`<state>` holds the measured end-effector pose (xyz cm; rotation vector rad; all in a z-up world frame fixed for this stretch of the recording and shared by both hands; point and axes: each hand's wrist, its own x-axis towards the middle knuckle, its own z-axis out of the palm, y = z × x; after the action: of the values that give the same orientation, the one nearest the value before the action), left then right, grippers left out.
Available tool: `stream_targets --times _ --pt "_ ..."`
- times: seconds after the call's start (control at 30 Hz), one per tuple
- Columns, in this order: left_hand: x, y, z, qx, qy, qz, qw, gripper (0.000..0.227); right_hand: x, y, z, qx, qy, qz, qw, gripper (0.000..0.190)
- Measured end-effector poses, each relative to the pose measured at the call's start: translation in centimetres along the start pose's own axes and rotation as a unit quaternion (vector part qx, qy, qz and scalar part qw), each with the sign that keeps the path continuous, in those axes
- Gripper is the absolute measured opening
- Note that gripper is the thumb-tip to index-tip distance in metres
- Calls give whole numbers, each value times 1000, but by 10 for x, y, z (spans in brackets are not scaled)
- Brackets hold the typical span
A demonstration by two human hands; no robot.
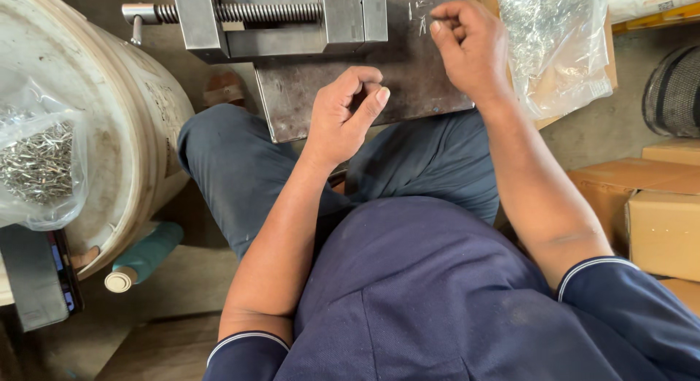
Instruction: The person sits on the floor and uses a bench vise to assemble small metal fasteners. They pick up individual pins and sleeves, insert them into the vise jaws, and tighten the screw to secure the components together before releasing them.
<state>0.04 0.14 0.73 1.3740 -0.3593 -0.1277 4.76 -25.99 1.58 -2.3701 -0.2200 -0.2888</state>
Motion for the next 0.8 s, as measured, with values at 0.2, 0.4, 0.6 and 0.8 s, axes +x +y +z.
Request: stream_targets --times 0.2,0.4,0.6,0.8 --pt "0 -1 2 9 1 -1 1000 17 14 -8 1 -60 -17 6 998 12" --pt "-1 -2 2 22 -2 4 1000 16 13 -5 4 -126 -3 -69 990 5" --pt "-1 2 3 6 12 -12 1000 17 -6 -33 8 18 -6 3 1000 6" --pt "0 8 5 96 2 -3 995 21 -41 -77 22 157 -40 8 987 7"
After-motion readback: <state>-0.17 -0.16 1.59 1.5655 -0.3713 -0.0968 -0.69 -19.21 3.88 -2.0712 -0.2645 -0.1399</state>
